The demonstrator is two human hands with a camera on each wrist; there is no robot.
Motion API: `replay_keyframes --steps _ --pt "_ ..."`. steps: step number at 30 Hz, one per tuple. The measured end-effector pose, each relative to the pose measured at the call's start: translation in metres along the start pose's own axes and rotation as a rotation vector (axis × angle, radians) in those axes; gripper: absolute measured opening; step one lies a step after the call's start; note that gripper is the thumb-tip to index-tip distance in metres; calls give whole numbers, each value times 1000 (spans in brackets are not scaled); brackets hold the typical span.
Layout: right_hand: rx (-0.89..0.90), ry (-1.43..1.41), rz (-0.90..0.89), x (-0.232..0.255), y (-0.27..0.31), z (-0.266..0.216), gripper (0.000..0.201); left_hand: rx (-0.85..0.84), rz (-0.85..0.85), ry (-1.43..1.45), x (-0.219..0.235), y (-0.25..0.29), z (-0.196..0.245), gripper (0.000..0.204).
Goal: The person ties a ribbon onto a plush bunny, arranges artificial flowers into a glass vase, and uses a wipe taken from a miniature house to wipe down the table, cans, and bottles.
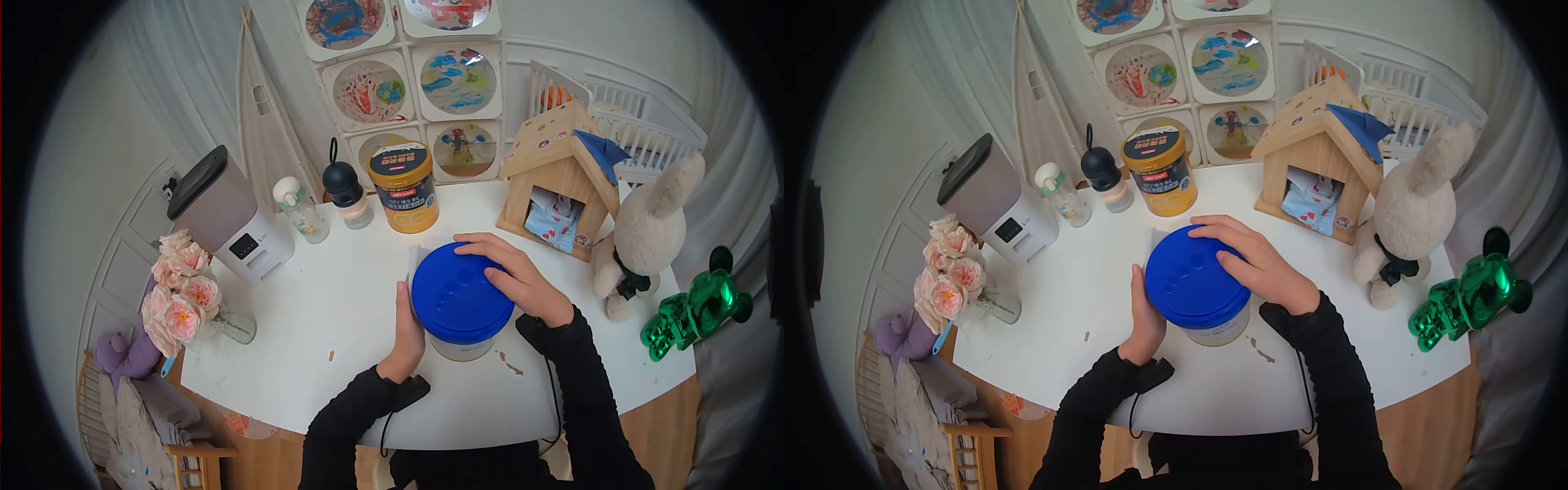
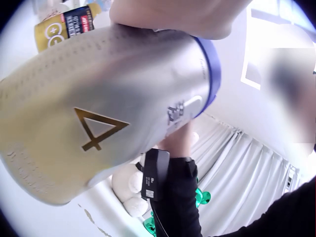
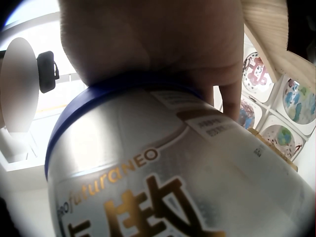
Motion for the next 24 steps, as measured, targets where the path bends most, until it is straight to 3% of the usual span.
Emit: replay_keyframes --steps 2,3,5,9,15,17,18,21,23,24 --pt "-7 -4 1 0 0 -2 40 388 32 117 6 -10 -14 63" --pt "-28 -14 -6 0 -1 -3 41 392 28 119 15 -17 -33 63" --pt "-54 -28 -13 1 0 -2 42 232 -117 -176 34 -27 -70 69" --pt "-37 -10 -16 0 0 -3 42 360 -169 -12 40 -27 -53 71" --pt "-24 -40 -36 -6 -2 -3 42 550 -259 253 27 -31 9 74" --pt "9 -61 -54 -8 -3 -1 42 211 -363 114 18 -25 34 79" --pt "31 -45 -63 -8 -2 -1 41 211 -358 113 19 -25 33 79" --pt "33 -27 -89 -7 -1 -5 41 262 -346 32 28 -26 11 82" --pt "17 -21 -108 -7 -2 -9 40 572 -355 114 45 -34 -28 83" --pt "10 -51 -127 -7 -2 -10 40 569 -354 117 45 -34 -28 83"
Point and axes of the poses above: each hand's wrist, its own y-axis away from the middle knuckle, its own x-axis out of the back of the hand, z = x × y, the point moved 1 cm from there along -y, towards the middle knuckle, and after that the axes turned 7 degrees about x, right-handed, at the moved point
